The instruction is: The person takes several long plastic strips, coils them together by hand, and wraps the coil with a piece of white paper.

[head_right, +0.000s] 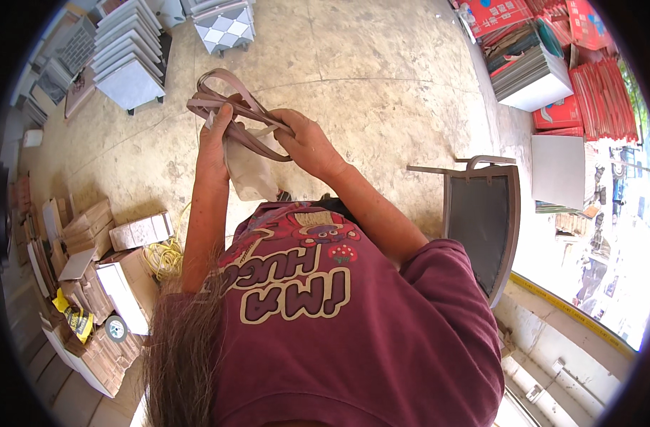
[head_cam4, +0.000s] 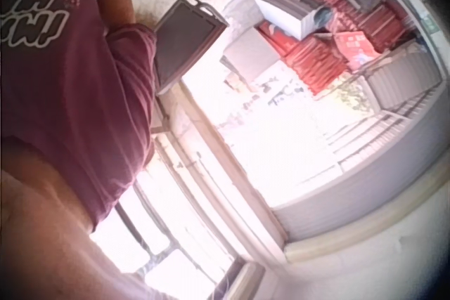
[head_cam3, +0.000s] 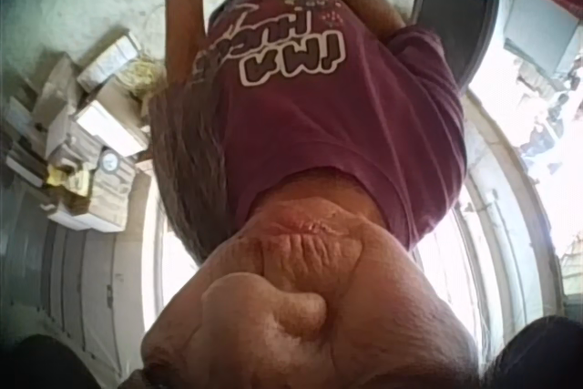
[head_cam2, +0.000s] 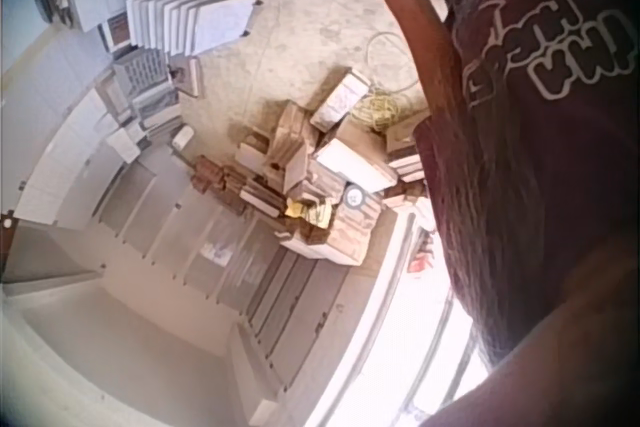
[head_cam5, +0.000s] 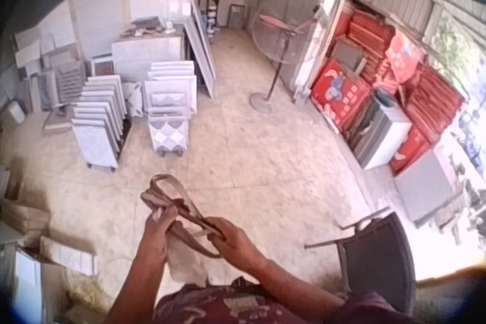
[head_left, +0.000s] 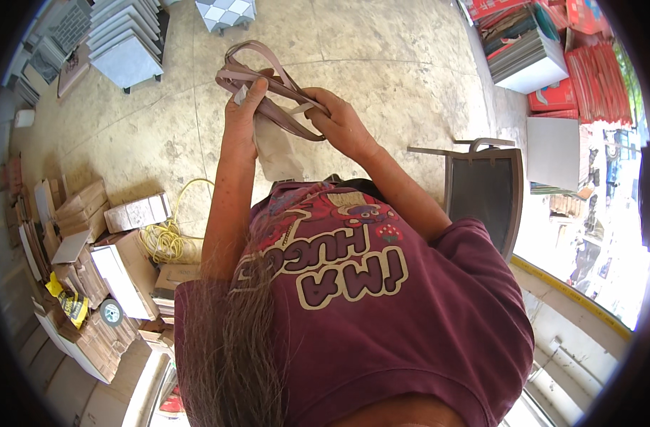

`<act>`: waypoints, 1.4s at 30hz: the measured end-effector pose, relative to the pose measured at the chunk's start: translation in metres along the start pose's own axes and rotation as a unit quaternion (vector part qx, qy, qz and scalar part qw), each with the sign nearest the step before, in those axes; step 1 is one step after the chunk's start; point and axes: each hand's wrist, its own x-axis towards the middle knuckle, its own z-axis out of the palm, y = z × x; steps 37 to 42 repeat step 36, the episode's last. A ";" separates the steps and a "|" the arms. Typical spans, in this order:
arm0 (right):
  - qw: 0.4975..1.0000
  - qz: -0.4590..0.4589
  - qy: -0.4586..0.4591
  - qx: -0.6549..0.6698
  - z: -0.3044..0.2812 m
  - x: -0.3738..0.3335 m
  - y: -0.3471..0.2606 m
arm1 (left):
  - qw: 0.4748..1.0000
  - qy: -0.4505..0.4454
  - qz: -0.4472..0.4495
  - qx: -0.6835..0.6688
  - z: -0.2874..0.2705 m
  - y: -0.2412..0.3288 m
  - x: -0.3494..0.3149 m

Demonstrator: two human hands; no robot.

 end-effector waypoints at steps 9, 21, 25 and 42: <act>0.989 0.089 -0.057 0.107 -0.018 0.056 0.010 | 0.999 0.041 0.019 0.023 0.008 0.002 0.066; 0.988 -0.012 -0.033 0.148 -0.106 0.169 -0.007 | 0.996 0.032 0.086 0.015 0.108 0.004 0.146; 0.985 -0.013 -0.051 0.163 -0.124 0.184 -0.005 | 0.993 0.056 0.107 0.013 0.120 -0.003 0.161; 0.946 0.042 -0.110 0.304 -0.148 0.219 -0.005 | 0.989 0.066 0.129 0.042 0.130 0.001 0.187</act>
